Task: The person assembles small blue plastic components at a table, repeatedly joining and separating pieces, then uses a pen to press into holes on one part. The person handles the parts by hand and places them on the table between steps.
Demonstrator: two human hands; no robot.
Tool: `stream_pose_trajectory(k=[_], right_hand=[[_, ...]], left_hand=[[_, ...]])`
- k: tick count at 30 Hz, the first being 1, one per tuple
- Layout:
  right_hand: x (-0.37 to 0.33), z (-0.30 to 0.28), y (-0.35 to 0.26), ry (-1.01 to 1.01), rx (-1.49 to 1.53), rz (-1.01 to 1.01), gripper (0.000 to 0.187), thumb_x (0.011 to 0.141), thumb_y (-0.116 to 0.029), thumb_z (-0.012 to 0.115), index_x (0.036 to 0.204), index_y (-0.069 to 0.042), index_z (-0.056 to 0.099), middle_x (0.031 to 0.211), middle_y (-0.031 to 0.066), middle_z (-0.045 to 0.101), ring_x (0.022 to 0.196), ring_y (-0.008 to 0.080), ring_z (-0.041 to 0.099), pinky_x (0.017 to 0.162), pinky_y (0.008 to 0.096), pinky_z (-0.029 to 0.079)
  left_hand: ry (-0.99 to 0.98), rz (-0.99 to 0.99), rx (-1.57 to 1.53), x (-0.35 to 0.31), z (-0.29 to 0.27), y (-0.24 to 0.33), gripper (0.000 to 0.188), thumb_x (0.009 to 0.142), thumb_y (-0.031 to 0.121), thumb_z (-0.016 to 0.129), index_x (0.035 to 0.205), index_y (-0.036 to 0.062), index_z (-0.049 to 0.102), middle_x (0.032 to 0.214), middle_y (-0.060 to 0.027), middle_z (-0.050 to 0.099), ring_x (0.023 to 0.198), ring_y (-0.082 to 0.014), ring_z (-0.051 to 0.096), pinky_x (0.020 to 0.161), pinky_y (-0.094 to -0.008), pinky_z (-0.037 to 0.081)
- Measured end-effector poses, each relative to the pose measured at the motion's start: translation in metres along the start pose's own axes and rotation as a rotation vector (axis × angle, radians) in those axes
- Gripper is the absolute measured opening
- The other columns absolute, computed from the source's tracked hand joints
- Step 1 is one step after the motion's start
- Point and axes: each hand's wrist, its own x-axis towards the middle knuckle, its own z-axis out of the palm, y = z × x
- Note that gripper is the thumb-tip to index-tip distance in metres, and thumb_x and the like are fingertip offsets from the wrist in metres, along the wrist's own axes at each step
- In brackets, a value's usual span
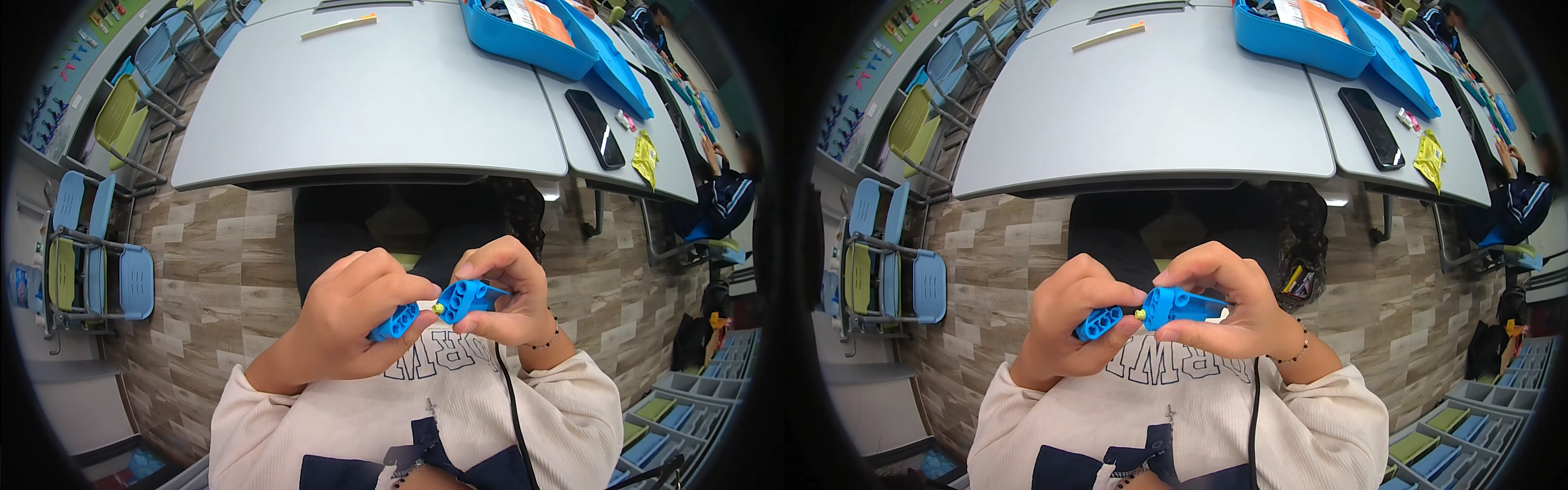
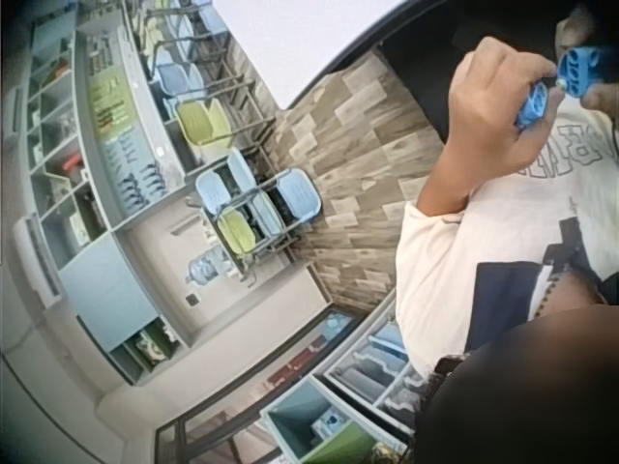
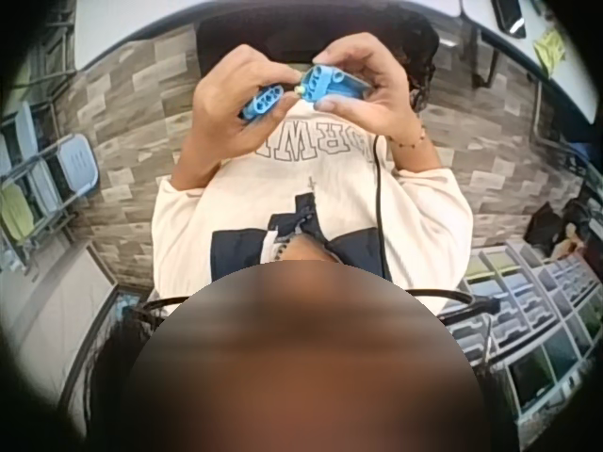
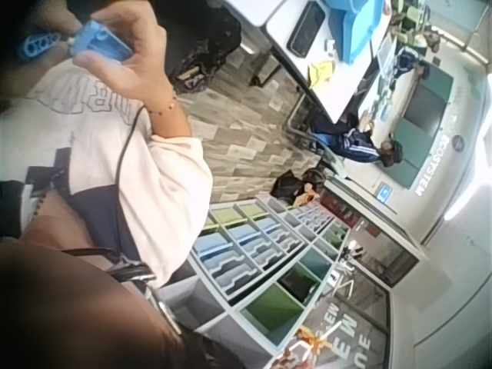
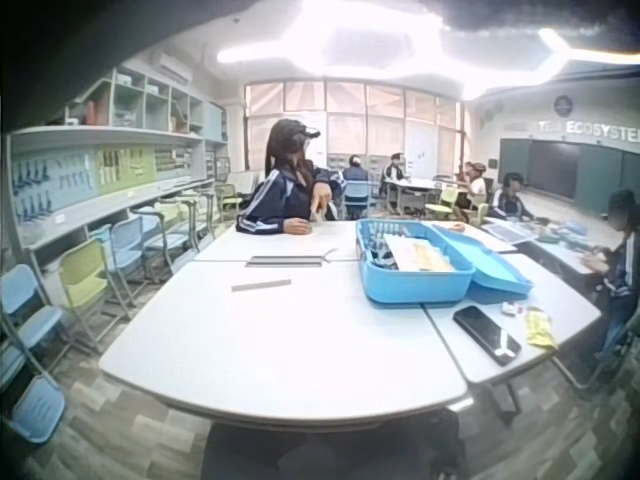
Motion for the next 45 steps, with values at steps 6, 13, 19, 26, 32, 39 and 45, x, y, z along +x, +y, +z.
stream_pose_trajectory(k=[6, 13, 19, 26, 32, 39, 45], right_hand=[[0.000, -0.001, -0.007, -0.017, -0.104, 0.011, 0.045, 0.070, -0.017, 0.082, 0.103, -0.002, 0.057, 0.093, 0.0080, 0.061, 0.077, 0.0121, 0.064, 0.063, 0.0212, 0.052], [0.000, 0.004, -0.011, -0.035, -0.081, 0.060, 0.042, 0.071, -0.016, 0.081, 0.103, -0.001, 0.057, 0.092, 0.0085, 0.062, 0.079, 0.0123, 0.065, 0.064, 0.0212, 0.052], [-0.002, 0.006, -0.012, -0.056, -0.025, 0.093, 0.042, 0.074, -0.014, 0.079, 0.105, 0.000, 0.055, 0.089, 0.0081, 0.064, 0.076, 0.0102, 0.065, 0.063, 0.0191, 0.050], [-0.007, 0.007, -0.009, -0.086, 0.030, 0.177, 0.036, 0.078, -0.011, 0.075, 0.104, 0.000, 0.054, 0.087, 0.0081, 0.067, 0.076, 0.0097, 0.066, 0.063, 0.0179, 0.049], [-0.010, 0.008, -0.011, -0.104, 0.063, 0.221, 0.033, 0.080, -0.010, 0.073, 0.105, 0.000, 0.053, 0.086, 0.0092, 0.068, 0.076, 0.0098, 0.067, 0.062, 0.0174, 0.049], [-0.009, 0.012, -0.008, -0.118, 0.118, 0.208, 0.029, 0.082, -0.007, 0.069, 0.105, 0.001, 0.053, 0.086, 0.0096, 0.068, 0.076, 0.0095, 0.066, 0.060, 0.0171, 0.048], [-0.011, 0.013, -0.007, -0.132, 0.111, 0.217, 0.026, 0.085, -0.005, 0.065, 0.106, 0.001, 0.052, 0.088, 0.0100, 0.068, 0.078, 0.0091, 0.066, 0.061, 0.0172, 0.047]], left_hand=[[0.000, 0.179, 0.263, -0.001, -0.001, 0.001, 0.021, 0.068, 0.010, 0.074, 0.086, 0.0116, 0.062, 0.071, 0.0031, 0.058, 0.060, -0.0091, 0.053, 0.066, -0.0299, 0.036], [-0.014, 0.209, 0.336, -0.003, -0.002, 0.001, 0.017, 0.069, 0.014, 0.074, 0.078, 0.0146, 0.060, 0.067, 0.0051, 0.058, 0.056, -0.0065, 0.054, 0.077, -0.0328, 0.034], [-0.014, 0.235, 0.320, -0.007, -0.003, -0.002, 0.014, 0.071, 0.015, 0.072, 0.077, 0.0150, 0.059, 0.064, 0.0049, 0.057, 0.054, -0.0058, 0.053, 0.083, -0.0333, 0.032], [-0.031, 0.238, 0.288, -0.012, -0.001, -0.007, 0.014, 0.071, 0.016, 0.072, 0.077, 0.0151, 0.059, 0.062, 0.0048, 0.055, 0.052, -0.0057, 0.052, 0.087, -0.0340, 0.032], [-0.032, 0.264, 0.325, -0.016, -0.002, -0.007, 0.012, 0.072, 0.017, 0.071, 0.074, 0.0159, 0.060, 0.060, 0.0057, 0.054, 0.051, -0.0048, 0.053, 0.092, -0.0354, 0.031], [-0.035, 0.282, 0.362, -0.019, -0.009, -0.007, 0.012, 0.072, 0.019, 0.072, 0.073, 0.0157, 0.060, 0.059, 0.0068, 0.055, 0.051, -0.0039, 0.052, 0.095, -0.0377, 0.029], [-0.034, 0.306, 0.376, -0.023, -0.009, -0.008, 0.012, 0.073, 0.018, 0.072, 0.074, 0.0154, 0.060, 0.060, 0.0068, 0.055, 0.052, -0.0037, 0.053, 0.095, -0.0384, 0.029]])
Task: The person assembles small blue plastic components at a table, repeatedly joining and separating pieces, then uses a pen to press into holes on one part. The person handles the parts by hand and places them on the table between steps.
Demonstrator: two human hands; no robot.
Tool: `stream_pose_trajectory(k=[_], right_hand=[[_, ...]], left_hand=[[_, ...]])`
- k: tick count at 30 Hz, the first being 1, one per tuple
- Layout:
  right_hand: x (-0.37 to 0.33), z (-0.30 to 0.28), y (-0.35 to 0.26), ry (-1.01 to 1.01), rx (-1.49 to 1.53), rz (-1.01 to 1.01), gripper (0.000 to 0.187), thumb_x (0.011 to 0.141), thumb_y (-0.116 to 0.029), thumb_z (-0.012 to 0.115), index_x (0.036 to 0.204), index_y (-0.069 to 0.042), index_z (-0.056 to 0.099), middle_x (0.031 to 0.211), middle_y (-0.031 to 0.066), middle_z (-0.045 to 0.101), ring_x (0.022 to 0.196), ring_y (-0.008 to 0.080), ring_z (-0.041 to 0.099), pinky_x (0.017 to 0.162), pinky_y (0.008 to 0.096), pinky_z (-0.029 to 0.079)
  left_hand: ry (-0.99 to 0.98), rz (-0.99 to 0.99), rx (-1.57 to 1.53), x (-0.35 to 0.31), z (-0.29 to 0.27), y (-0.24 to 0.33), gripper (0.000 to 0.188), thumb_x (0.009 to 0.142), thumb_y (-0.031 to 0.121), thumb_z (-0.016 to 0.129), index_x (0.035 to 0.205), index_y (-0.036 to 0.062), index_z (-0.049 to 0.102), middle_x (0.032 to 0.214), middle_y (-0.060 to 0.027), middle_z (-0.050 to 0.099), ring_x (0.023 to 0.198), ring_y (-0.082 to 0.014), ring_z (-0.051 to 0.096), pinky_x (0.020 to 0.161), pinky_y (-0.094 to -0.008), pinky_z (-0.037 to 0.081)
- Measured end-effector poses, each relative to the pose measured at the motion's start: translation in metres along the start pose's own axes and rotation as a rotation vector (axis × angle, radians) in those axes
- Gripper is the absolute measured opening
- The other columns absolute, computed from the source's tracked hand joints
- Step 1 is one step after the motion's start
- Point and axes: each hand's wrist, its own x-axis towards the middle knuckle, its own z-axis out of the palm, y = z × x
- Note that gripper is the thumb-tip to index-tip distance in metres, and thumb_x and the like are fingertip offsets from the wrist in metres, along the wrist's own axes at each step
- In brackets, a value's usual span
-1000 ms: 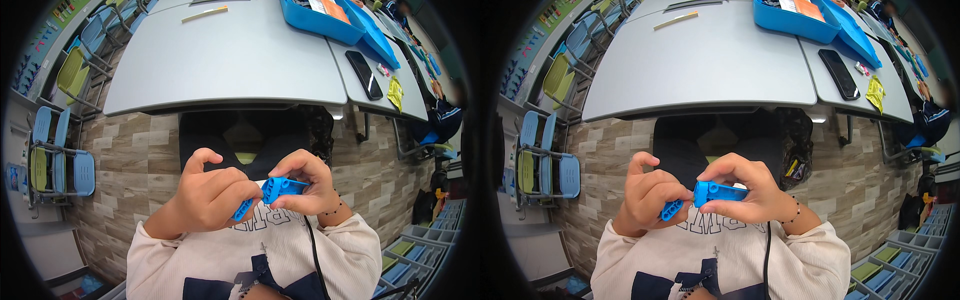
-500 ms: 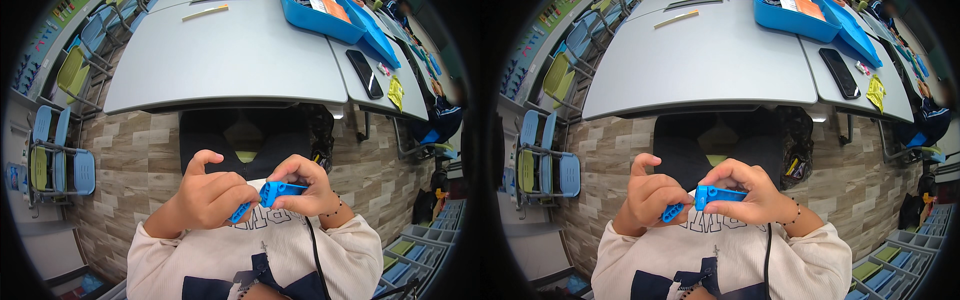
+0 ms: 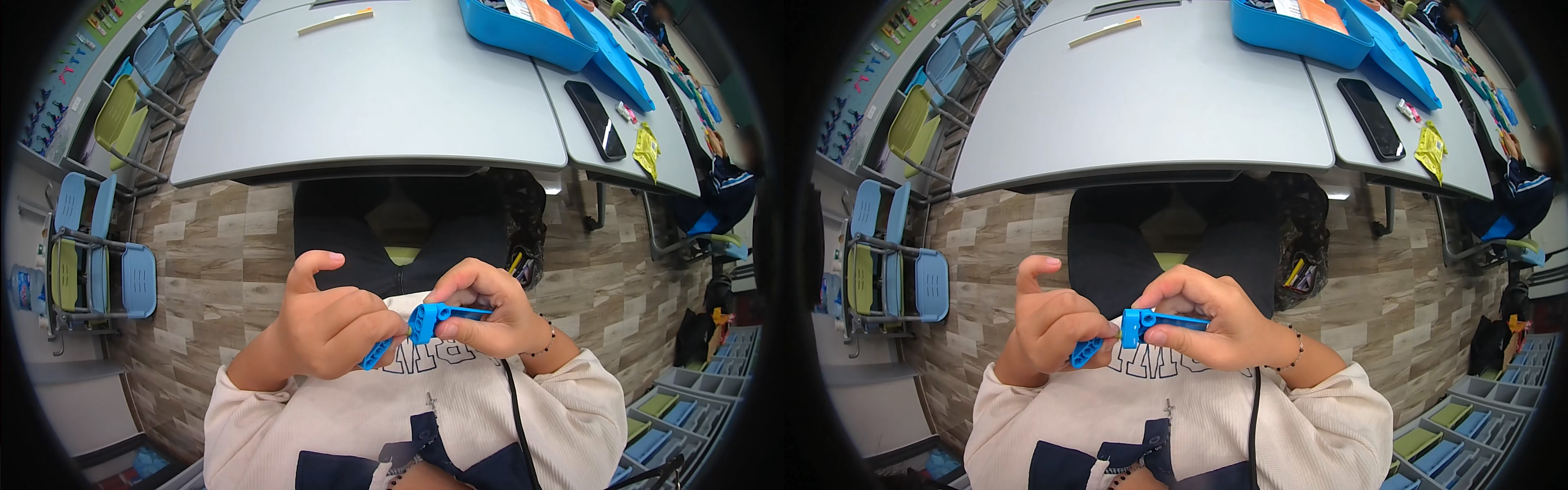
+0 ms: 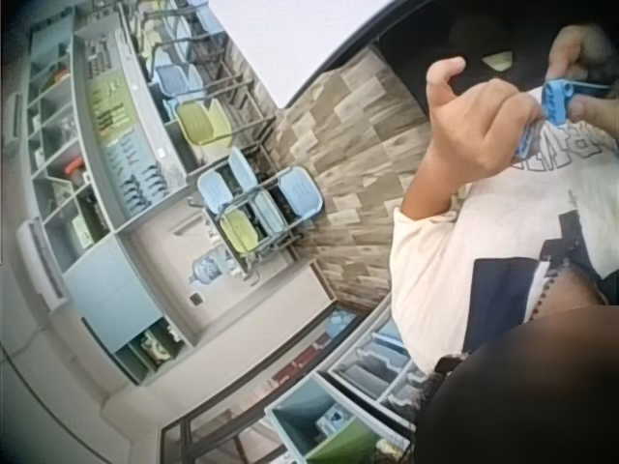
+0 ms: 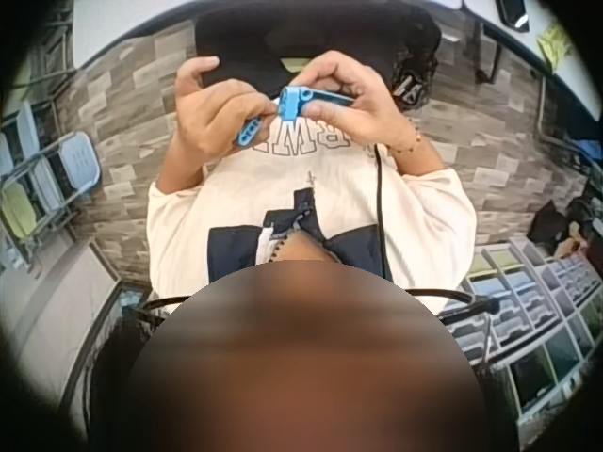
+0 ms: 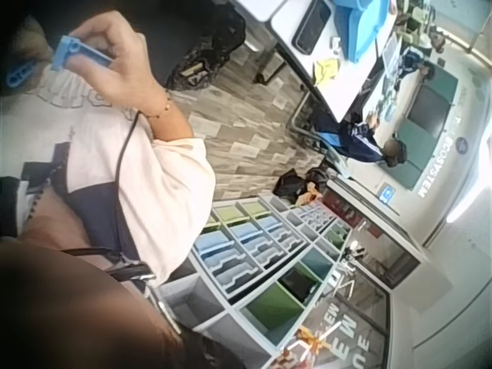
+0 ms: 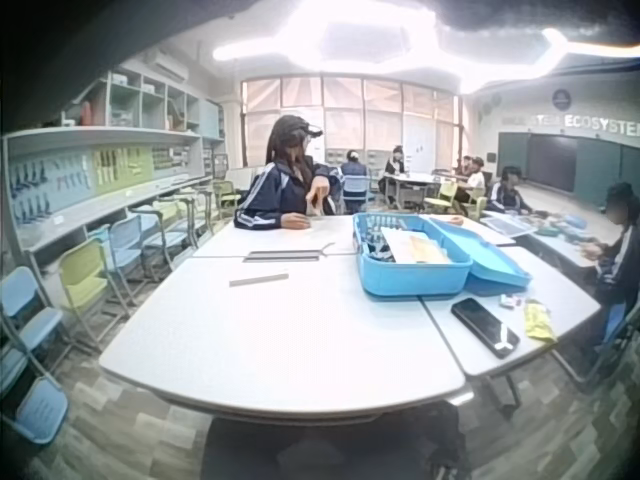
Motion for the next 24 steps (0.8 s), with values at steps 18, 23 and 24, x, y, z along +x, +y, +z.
stream_pose_trajectory(k=[18, 23, 24], right_hand=[[0.009, -0.004, 0.021, -0.020, 0.584, 0.145, 0.036, 0.094, -0.025, 0.055, 0.120, -0.002, 0.049, 0.088, 0.0081, 0.062, 0.081, 0.0156, 0.064, 0.074, 0.0282, 0.051], [0.010, -0.002, 0.020, -0.063, 0.650, 0.114, 0.030, 0.094, -0.023, 0.052, 0.116, -0.002, 0.049, 0.090, 0.0095, 0.060, 0.078, 0.0152, 0.061, 0.072, 0.0288, 0.049], [0.011, -0.001, 0.018, -0.082, 0.668, 0.121, 0.030, 0.094, -0.022, 0.052, 0.116, -0.002, 0.048, 0.091, 0.0097, 0.059, 0.077, 0.0151, 0.060, 0.071, 0.0289, 0.049]], left_hand=[[0.230, -0.269, -0.141, 0.001, 0.002, 0.001, 0.025, 0.069, 0.006, 0.072, 0.092, 0.0075, 0.062, 0.073, 0.0000, 0.059, 0.055, -0.0135, 0.051, 0.082, -0.0392, 0.042], [0.273, -0.326, -0.208, 0.000, 0.007, -0.001, 0.020, 0.070, 0.007, 0.071, 0.089, 0.0054, 0.063, 0.073, -0.0033, 0.059, 0.054, -0.0147, 0.051, 0.078, -0.0394, 0.045], [0.277, -0.338, -0.228, -0.001, 0.009, 0.000, 0.020, 0.070, 0.007, 0.071, 0.088, 0.0051, 0.063, 0.073, -0.0036, 0.059, 0.054, -0.0150, 0.051, 0.078, -0.0396, 0.045]])
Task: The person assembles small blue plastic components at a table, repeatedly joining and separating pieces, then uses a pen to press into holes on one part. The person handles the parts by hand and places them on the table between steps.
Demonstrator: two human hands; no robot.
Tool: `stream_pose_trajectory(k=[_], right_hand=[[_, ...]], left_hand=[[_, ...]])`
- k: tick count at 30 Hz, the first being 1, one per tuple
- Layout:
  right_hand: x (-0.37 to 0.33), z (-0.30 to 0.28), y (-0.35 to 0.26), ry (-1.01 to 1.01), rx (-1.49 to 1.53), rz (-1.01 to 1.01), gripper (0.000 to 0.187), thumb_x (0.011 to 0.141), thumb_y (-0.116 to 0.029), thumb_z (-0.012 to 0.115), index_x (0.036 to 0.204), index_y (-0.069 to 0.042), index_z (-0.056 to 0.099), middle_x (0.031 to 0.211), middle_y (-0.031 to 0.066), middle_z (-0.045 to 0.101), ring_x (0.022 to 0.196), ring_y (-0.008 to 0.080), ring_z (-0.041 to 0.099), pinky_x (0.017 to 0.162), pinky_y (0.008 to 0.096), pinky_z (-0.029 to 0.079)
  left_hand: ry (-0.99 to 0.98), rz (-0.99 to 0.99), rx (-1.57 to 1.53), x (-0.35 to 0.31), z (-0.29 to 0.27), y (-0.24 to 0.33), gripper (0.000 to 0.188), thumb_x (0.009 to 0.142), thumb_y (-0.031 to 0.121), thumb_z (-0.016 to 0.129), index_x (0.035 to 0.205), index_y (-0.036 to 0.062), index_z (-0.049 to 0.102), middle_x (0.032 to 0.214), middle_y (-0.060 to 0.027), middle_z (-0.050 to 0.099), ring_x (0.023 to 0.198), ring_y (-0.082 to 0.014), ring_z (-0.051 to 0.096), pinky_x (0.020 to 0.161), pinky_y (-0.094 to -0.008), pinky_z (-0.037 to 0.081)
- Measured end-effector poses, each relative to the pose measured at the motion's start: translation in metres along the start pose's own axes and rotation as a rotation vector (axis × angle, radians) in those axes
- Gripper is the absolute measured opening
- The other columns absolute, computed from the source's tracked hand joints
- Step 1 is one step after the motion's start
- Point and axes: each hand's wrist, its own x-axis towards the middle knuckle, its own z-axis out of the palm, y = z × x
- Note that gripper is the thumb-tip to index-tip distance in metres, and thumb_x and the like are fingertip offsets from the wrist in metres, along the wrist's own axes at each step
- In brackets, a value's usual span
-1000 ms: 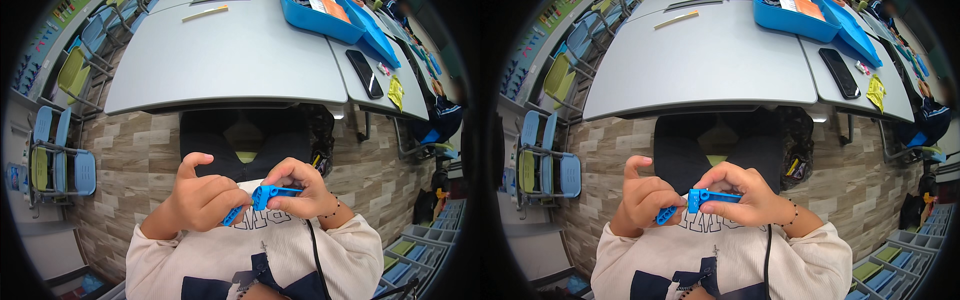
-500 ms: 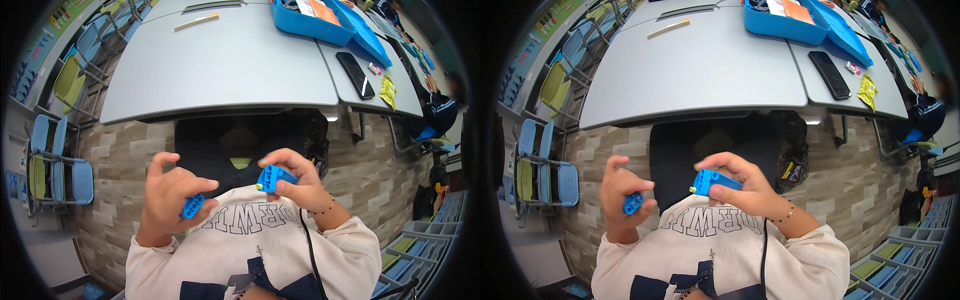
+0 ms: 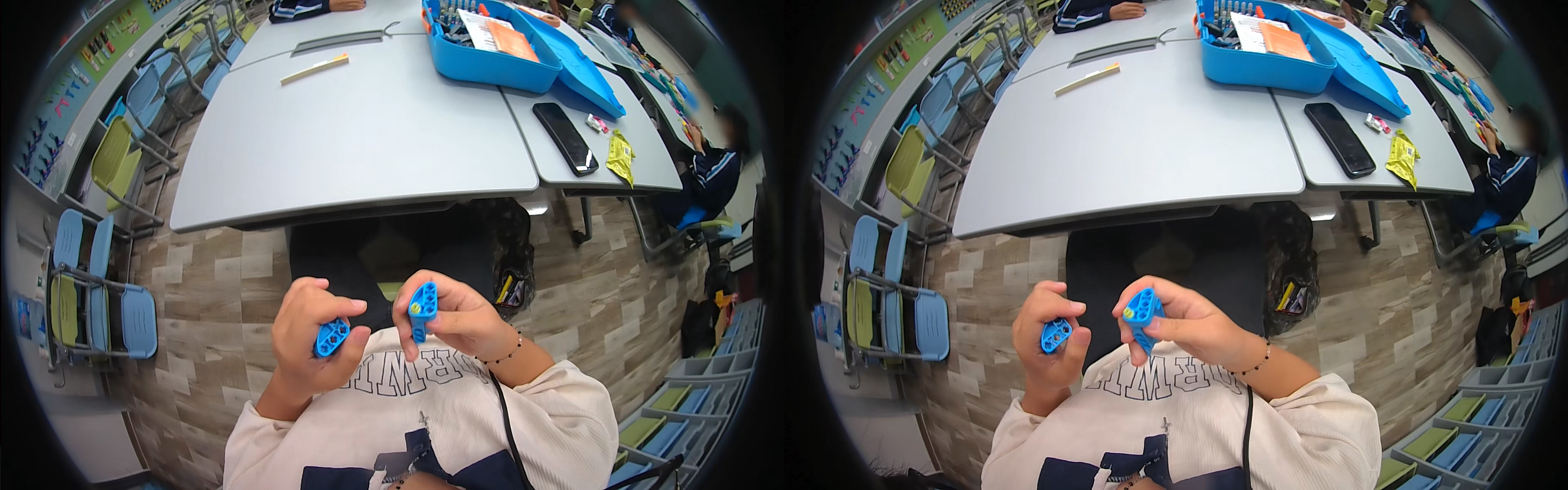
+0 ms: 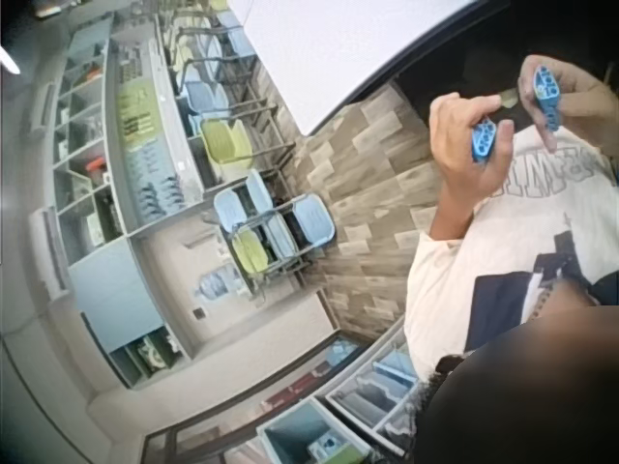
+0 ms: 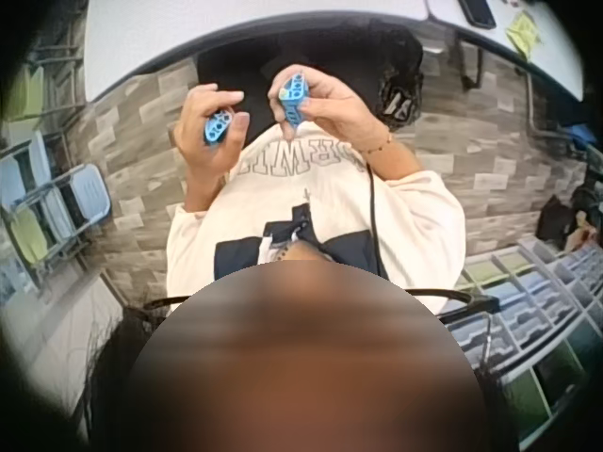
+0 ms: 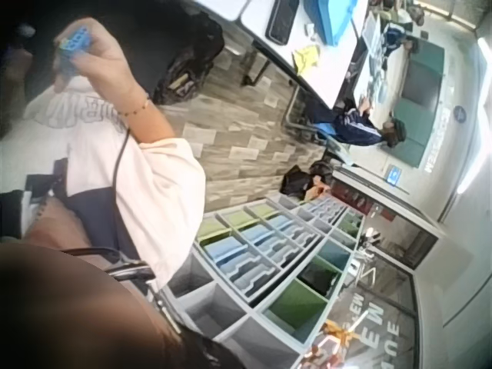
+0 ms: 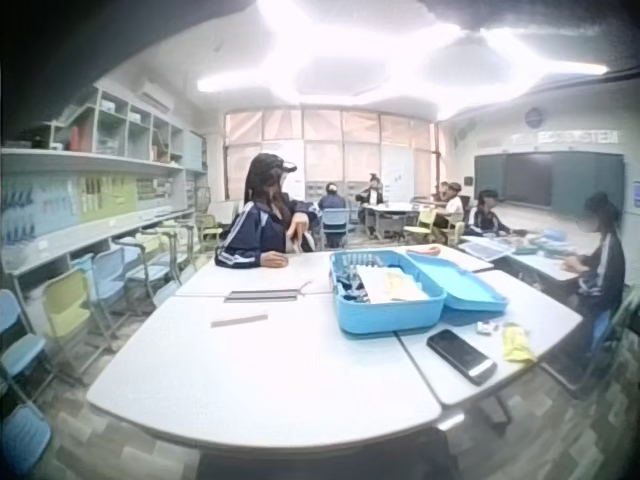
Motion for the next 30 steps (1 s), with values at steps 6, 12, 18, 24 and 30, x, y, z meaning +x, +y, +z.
stream_pose_trajectory(k=[6, 12, 18, 24, 30], right_hand=[[0.001, 0.024, -0.018, -0.182, 0.098, 0.040, 0.045, 0.083, -0.025, 0.063, 0.118, -0.003, 0.047, 0.099, 0.0076, 0.053, 0.081, 0.0114, 0.052, 0.069, 0.0228, 0.043], [0.002, 0.052, -0.031, -0.436, -0.186, -0.217, 0.046, 0.081, -0.026, 0.064, 0.114, -0.002, 0.042, 0.097, 0.0054, 0.051, 0.079, 0.0130, 0.051, 0.070, 0.0251, 0.041], [0.009, 0.083, -0.029, -0.456, -0.172, -0.645, 0.038, 0.080, -0.022, 0.065, 0.103, 0.005, 0.050, 0.084, 0.0127, 0.057, 0.072, 0.0192, 0.056, 0.076, 0.0313, 0.040], [0.032, 0.102, -0.033, -0.375, -0.269, -1.017, 0.037, 0.075, -0.025, 0.068, 0.087, 0.008, 0.057, 0.074, 0.0148, 0.059, 0.064, 0.0195, 0.056, 0.067, 0.0288, 0.038], [0.036, 0.114, -0.030, -0.361, -0.134, -0.918, 0.036, 0.075, -0.022, 0.067, 0.086, 0.011, 0.057, 0.074, 0.0164, 0.060, 0.066, 0.0199, 0.054, 0.072, 0.0279, 0.039]], left_hand=[[-0.001, -0.013, -0.098, -0.001, 0.004, 0.003, 0.018, 0.072, 0.010, 0.069, 0.088, 0.0044, 0.063, 0.072, -0.0055, 0.059, 0.054, -0.0178, 0.053, 0.079, -0.0402, 0.045], [-0.080, -0.057, -0.319, 0.000, 0.017, 0.008, 0.019, 0.075, 0.011, 0.069, 0.090, 0.0014, 0.062, 0.076, -0.0089, 0.059, 0.057, -0.0165, 0.054, 0.074, -0.0320, 0.046], [-0.098, -0.125, -0.382, -0.001, 0.021, 0.014, 0.019, 0.077, 0.011, 0.068, 0.091, -0.0001, 0.062, 0.080, -0.0113, 0.058, 0.062, -0.0152, 0.055, 0.057, -0.0269, 0.044], [0.100, 0.136, -0.462, 0.008, 0.015, 0.029, 0.021, 0.078, 0.010, 0.065, 0.095, 0.0017, 0.057, 0.075, -0.0098, 0.059, 0.061, -0.0180, 0.057, 0.074, -0.0370, 0.049], [0.356, 0.201, -0.526, 0.001, 0.012, 0.051, 0.048, 0.076, 0.032, 0.077, 0.102, 0.0123, 0.041, 0.079, -0.0017, 0.050, 0.065, -0.0128, 0.052, 0.072, -0.0370, 0.046]])
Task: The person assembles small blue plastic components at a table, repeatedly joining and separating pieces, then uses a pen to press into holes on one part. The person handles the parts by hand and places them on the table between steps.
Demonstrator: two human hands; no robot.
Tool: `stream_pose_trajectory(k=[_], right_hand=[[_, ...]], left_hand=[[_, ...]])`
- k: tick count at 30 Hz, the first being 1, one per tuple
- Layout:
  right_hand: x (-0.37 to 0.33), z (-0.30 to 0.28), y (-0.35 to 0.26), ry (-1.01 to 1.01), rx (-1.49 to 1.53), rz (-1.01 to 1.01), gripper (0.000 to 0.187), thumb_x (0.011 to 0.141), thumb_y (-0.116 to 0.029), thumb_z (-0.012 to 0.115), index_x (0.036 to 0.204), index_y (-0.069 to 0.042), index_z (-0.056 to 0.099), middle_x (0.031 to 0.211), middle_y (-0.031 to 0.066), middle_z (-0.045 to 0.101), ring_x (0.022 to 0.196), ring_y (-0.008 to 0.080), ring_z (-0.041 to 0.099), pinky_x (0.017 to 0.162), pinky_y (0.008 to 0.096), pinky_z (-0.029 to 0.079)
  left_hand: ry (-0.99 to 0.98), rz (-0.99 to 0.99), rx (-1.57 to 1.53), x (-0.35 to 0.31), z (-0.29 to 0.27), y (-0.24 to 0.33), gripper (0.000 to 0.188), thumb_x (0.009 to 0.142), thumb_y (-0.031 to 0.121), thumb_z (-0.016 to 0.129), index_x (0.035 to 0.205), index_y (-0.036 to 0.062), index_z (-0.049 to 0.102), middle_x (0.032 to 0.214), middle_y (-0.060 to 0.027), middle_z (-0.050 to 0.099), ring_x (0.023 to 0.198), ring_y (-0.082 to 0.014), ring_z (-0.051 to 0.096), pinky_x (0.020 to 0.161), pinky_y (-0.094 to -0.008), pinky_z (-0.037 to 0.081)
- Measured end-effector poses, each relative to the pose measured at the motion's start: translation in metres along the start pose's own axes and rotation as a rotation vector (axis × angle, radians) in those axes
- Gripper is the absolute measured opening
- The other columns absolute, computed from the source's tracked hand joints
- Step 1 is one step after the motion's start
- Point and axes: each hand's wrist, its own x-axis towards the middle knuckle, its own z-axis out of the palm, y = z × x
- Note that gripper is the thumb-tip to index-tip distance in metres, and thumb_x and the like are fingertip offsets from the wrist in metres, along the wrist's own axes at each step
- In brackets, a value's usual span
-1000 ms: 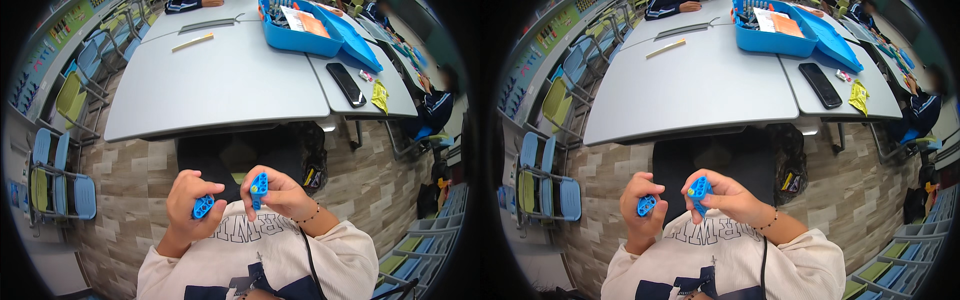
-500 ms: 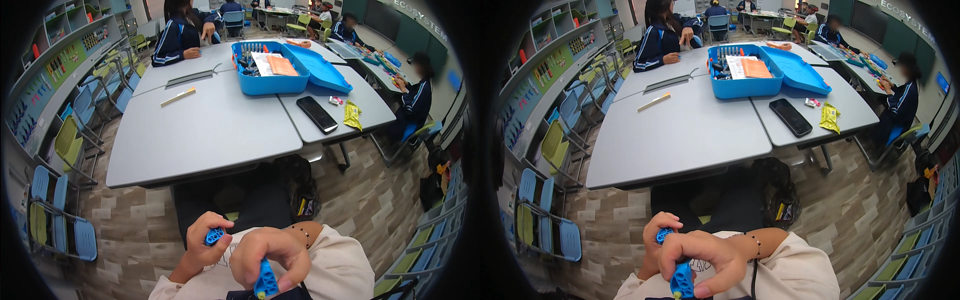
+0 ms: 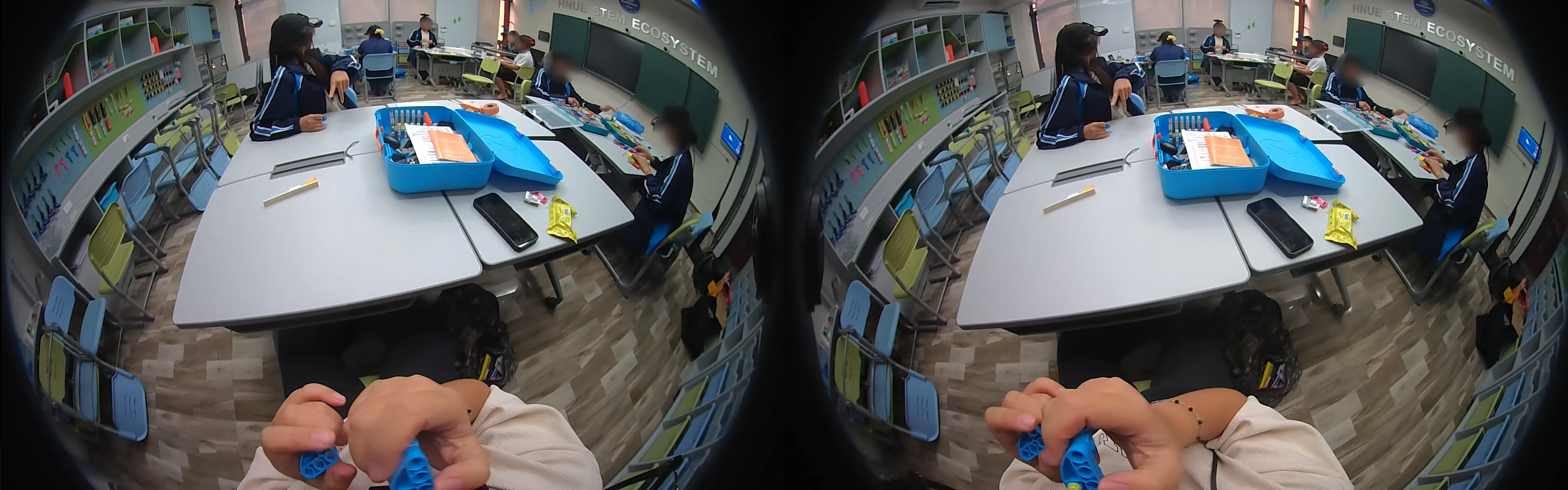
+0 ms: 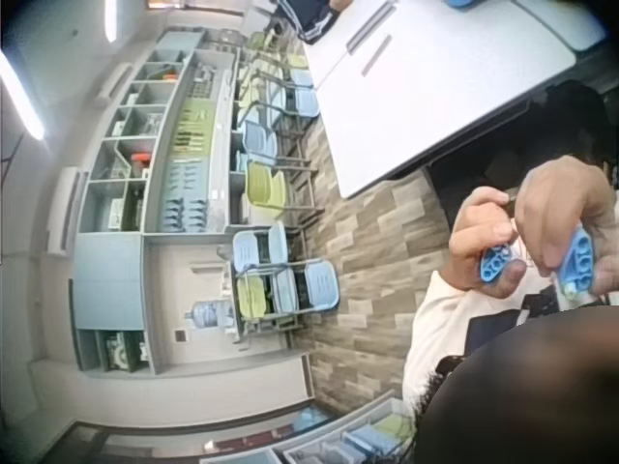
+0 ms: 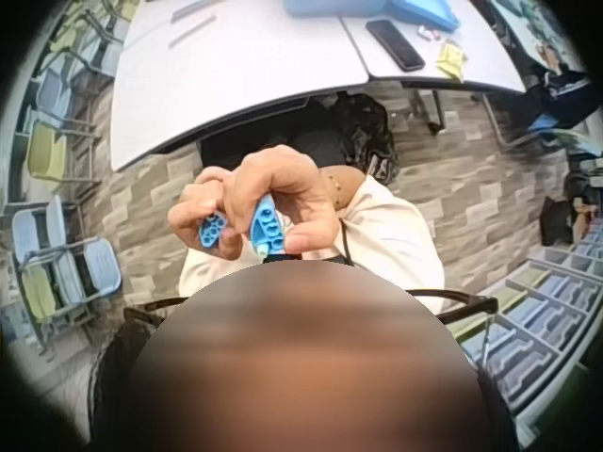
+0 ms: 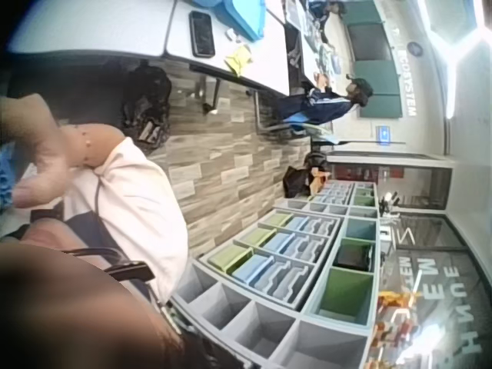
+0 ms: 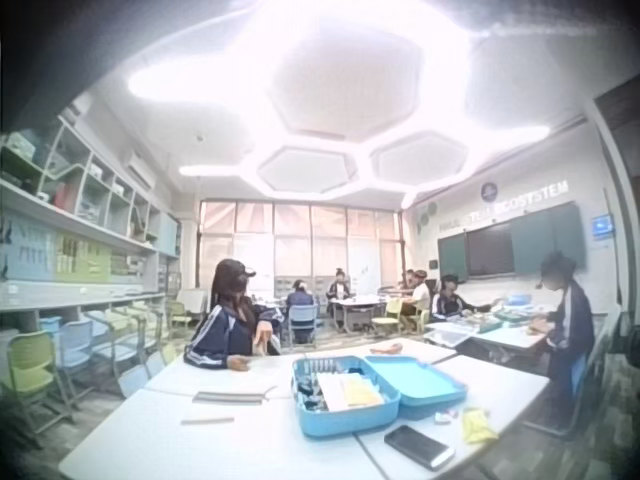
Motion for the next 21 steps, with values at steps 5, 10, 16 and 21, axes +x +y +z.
stream_pose_trajectory(k=[5, 10, 16, 21], right_hand=[[-0.001, -0.003, 0.001, -0.038, 0.047, 0.146, 0.033, 0.080, -0.019, 0.064, 0.091, 0.011, 0.054, 0.080, 0.0184, 0.061, 0.076, 0.0194, 0.053, 0.077, 0.0280, 0.040], [-0.004, -0.028, -0.010, -0.099, -0.358, 0.249, 0.039, 0.076, -0.013, 0.064, 0.102, 0.012, 0.050, 0.092, 0.0203, 0.058, 0.077, 0.0247, 0.061, 0.068, 0.0327, 0.048], [-0.018, -0.047, 0.000, 0.307, -0.461, 0.573, 0.029, 0.086, -0.009, 0.063, 0.109, 0.001, 0.048, 0.092, 0.0058, 0.060, 0.081, 0.0069, 0.056, 0.071, 0.0208, 0.045], [-0.040, -0.064, 0.029, 0.166, -0.787, 0.383, 0.033, 0.079, -0.007, 0.070, 0.104, 0.001, 0.050, 0.085, 0.0067, 0.061, 0.068, 0.0075, 0.056, 0.059, 0.0198, 0.044]], left_hand=[[-0.028, -0.001, -0.169, 0.000, 0.002, 0.001, 0.048, 0.077, 0.032, 0.075, 0.101, 0.0097, 0.040, 0.079, -0.0031, 0.049, 0.062, -0.0126, 0.052, 0.065, -0.0316, 0.044], [-0.024, -0.172, -0.224, 0.012, 0.003, 0.003, 0.053, 0.083, 0.042, 0.066, 0.107, 0.0036, 0.039, 0.085, -0.0097, 0.048, 0.061, -0.0124, 0.052, 0.050, -0.0245, 0.046], [0.154, -0.516, -0.718, 0.038, -0.011, -0.036, 0.037, 0.099, 0.040, 0.035, 0.102, 0.0054, 0.047, 0.072, -0.0039, 0.047, 0.069, -0.0157, 0.049, 0.072, -0.0341, 0.046], [0.286, -0.611, -0.907, 0.043, -0.018, -0.047, 0.034, 0.100, 0.037, 0.034, 0.096, 0.0079, 0.051, 0.070, -0.0020, 0.046, 0.065, -0.0139, 0.046, 0.071, -0.0312, 0.043]])
